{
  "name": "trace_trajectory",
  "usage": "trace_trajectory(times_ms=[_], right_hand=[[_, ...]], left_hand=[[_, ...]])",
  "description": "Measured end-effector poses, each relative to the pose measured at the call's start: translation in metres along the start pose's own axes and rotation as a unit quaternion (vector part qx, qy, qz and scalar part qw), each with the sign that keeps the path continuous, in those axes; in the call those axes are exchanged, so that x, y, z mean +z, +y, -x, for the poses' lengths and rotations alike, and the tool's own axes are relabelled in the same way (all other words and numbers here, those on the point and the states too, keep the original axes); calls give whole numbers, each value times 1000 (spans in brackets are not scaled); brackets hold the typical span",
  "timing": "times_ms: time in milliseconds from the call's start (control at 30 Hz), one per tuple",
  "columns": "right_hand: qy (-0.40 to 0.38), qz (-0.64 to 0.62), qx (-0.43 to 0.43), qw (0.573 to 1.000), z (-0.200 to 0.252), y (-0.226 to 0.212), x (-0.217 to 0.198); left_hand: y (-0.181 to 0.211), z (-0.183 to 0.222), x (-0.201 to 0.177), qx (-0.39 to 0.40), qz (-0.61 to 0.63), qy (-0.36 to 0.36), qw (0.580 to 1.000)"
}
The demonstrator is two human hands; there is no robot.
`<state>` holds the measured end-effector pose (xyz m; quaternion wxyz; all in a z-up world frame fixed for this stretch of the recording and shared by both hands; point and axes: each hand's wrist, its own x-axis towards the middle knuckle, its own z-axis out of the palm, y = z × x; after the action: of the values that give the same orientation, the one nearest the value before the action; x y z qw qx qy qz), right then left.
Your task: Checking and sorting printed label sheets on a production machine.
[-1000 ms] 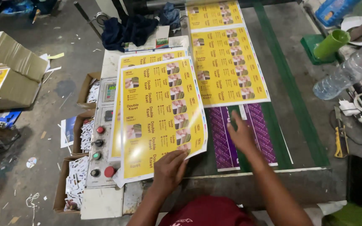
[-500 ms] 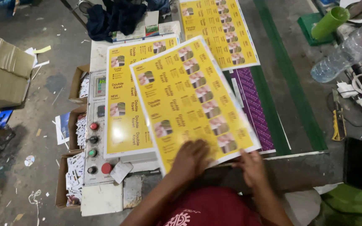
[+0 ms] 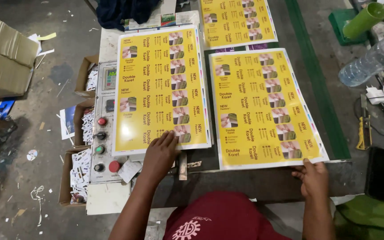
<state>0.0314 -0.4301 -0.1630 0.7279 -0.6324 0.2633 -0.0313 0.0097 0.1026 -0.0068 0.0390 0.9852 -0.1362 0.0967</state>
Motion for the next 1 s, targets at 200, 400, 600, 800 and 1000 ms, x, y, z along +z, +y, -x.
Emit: trace_trajectory(times_ms=[200, 400, 600, 800, 1000], right_hand=[[-24, 8, -26, 999, -44, 14, 47], [-63, -16, -28, 997, -121, 1, 96], [-114, -23, 8, 993, -137, -7, 109], [-142, -22, 36, 989, -28, -28, 108], [-195, -7, 61, 979, 46, -45, 128]], left_hand=[[-7, -7, -32, 32, 39, -49, 998], [-13, -8, -35, -13, 45, -45, 998], [-21, -9, -40, -104, 79, 52, 990], [-27, -20, -93, -150, 233, 206, 939], [-18, -30, -104, -132, 206, 210, 947]])
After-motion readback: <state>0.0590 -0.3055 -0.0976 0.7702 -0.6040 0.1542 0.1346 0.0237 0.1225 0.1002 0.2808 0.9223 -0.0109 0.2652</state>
